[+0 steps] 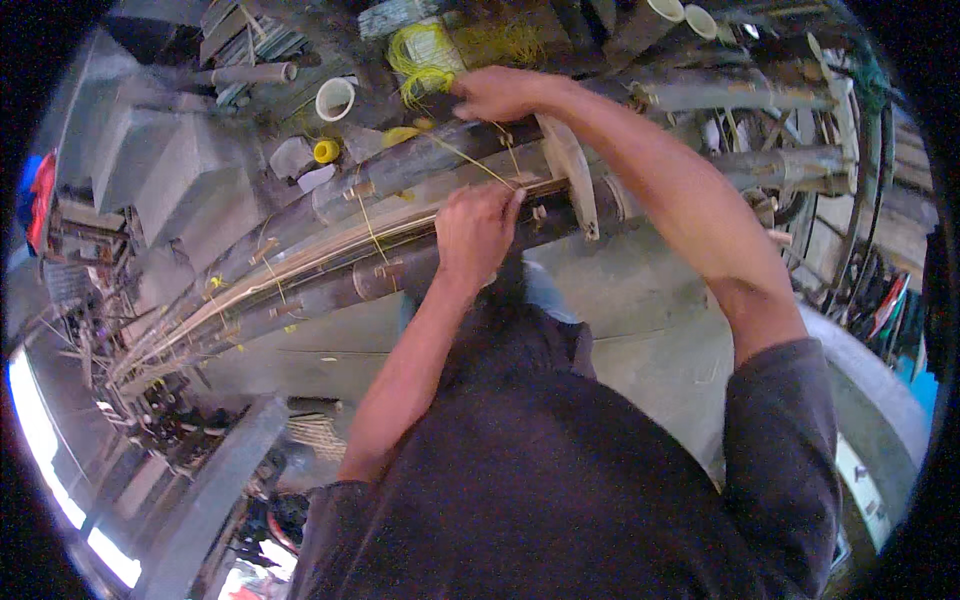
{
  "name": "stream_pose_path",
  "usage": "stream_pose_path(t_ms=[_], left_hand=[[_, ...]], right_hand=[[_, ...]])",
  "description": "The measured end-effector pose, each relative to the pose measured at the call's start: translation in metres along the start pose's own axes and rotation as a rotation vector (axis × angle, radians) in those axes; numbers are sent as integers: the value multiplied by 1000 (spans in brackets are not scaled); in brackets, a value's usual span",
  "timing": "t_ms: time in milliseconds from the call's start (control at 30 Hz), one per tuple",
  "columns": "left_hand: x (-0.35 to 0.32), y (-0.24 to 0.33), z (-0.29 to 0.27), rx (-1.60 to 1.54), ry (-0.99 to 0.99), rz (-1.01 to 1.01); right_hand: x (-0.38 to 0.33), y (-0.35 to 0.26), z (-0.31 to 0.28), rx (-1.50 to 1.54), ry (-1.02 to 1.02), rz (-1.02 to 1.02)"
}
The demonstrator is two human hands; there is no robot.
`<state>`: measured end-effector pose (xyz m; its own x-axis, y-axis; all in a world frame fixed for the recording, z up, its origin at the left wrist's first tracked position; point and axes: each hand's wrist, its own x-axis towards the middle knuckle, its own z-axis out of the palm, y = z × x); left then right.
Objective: The person ties yellow string around a bundle of thin bamboo strips resting on a metal rack. They repeatedly wrap and knot the string at multiple points along the length of the strips to secure them together.
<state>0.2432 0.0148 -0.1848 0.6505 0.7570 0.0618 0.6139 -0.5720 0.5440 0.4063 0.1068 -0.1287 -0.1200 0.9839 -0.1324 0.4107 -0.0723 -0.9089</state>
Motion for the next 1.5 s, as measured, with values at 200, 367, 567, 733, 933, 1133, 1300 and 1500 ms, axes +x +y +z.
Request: stream_pose_path(t_ms=[200,367,567,733,933,1133,1300,1500], left_hand=[[-4,-12,4,83,-100,-91],[69,14,-48,-891,-130,-160],[169,-73,35,-970,-116,-653],[157,-145,-28,-361,-423,-259],[55,-279,-182,-25,-119,-145],[-48,-295,-239,-153,-91,-122],[-160,-298,-200,-135,-58,19],[-159,-279,-196,18,18,-34]], right_hand=[[-178,11,63,239,-105,87],[-167,60,137,-415,-269,110],[-184,64,135,-551,-387,55],[-227,34,155,-308,-5,-42],[-242,-58,246,-87,-7,239],[-94,-68,412,561,30,526],[-50,-237,285,-210,26,1],[162,-231,300,-494,-78,-92]])
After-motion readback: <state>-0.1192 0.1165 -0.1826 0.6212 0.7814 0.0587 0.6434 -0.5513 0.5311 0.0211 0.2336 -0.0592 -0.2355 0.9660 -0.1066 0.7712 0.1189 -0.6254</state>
